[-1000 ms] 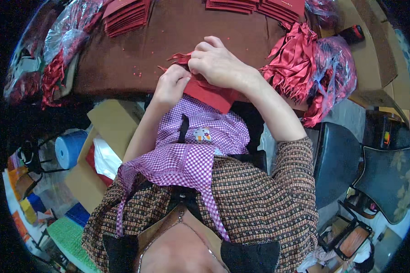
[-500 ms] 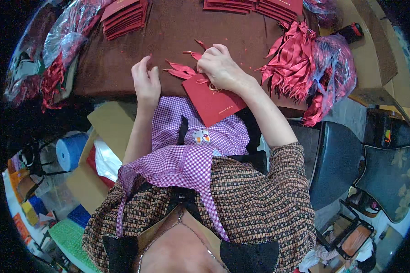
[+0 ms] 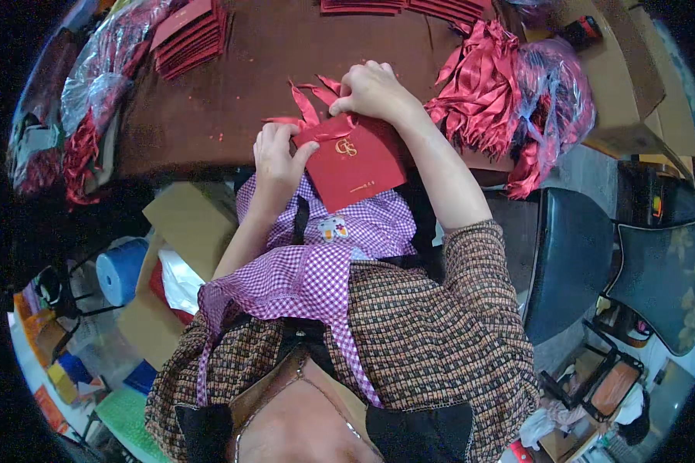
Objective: The person picks up a red envelope and threads a red ribbon through its pre-cut holes. They tie the ribbon into a bow on the front and place the finished item onto a stack before repeating the process.
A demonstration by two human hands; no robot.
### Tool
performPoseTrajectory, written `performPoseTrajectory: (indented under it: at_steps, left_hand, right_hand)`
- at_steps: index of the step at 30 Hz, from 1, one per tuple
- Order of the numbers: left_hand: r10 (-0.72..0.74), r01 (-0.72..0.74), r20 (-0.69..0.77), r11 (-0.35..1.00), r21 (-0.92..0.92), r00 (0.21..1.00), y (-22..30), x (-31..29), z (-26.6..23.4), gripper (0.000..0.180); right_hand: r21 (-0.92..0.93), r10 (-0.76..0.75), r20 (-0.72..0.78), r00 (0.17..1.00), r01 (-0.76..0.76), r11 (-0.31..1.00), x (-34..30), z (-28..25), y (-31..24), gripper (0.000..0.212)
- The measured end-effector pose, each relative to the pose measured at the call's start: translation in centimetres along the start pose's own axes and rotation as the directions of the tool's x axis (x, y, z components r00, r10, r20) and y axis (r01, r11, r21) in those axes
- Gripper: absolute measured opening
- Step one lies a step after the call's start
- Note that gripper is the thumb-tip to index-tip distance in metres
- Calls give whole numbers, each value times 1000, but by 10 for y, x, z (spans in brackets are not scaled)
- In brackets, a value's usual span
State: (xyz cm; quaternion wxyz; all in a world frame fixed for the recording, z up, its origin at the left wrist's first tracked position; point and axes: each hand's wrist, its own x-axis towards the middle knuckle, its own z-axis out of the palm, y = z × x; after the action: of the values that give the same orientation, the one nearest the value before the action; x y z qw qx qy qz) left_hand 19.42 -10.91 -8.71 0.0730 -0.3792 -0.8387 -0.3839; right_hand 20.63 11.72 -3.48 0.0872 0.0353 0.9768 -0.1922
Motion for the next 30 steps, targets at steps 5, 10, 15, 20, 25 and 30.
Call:
performPoseTrajectory:
  at_steps: [5,10,15,20,25,30]
  left_hand:
    - [1,-3,50,999,47,999,5,6,-1,34]
    - [35,-39,48,996,85,998,0,11,4,34]
    - [46,-49,38,995,82,998,1,13,4,33]
    - [-38,36,80,999,33,996,-4,15,9,32]
    - [-384,425,191,740,-521,903,-11,20,5,24]
    - [-407,567,472,150,-810,782,-19,39,-11,19]
  right_hand:
    - [-46,-140,-156,978,135,990,5,17,15,20]
    - [-56,41,-608,793,-95,994,3,38,39,15]
    - [102,133,-715,686,-86,991,-3,49,57,14]
    - [179,67,-747,662,103,978,-25,32,63,12]
    - [150,-368,-413,833,461,875,-87,-15,-12,51]
    - [-158,-405,-124,906,384,910,-125,7,-40,87]
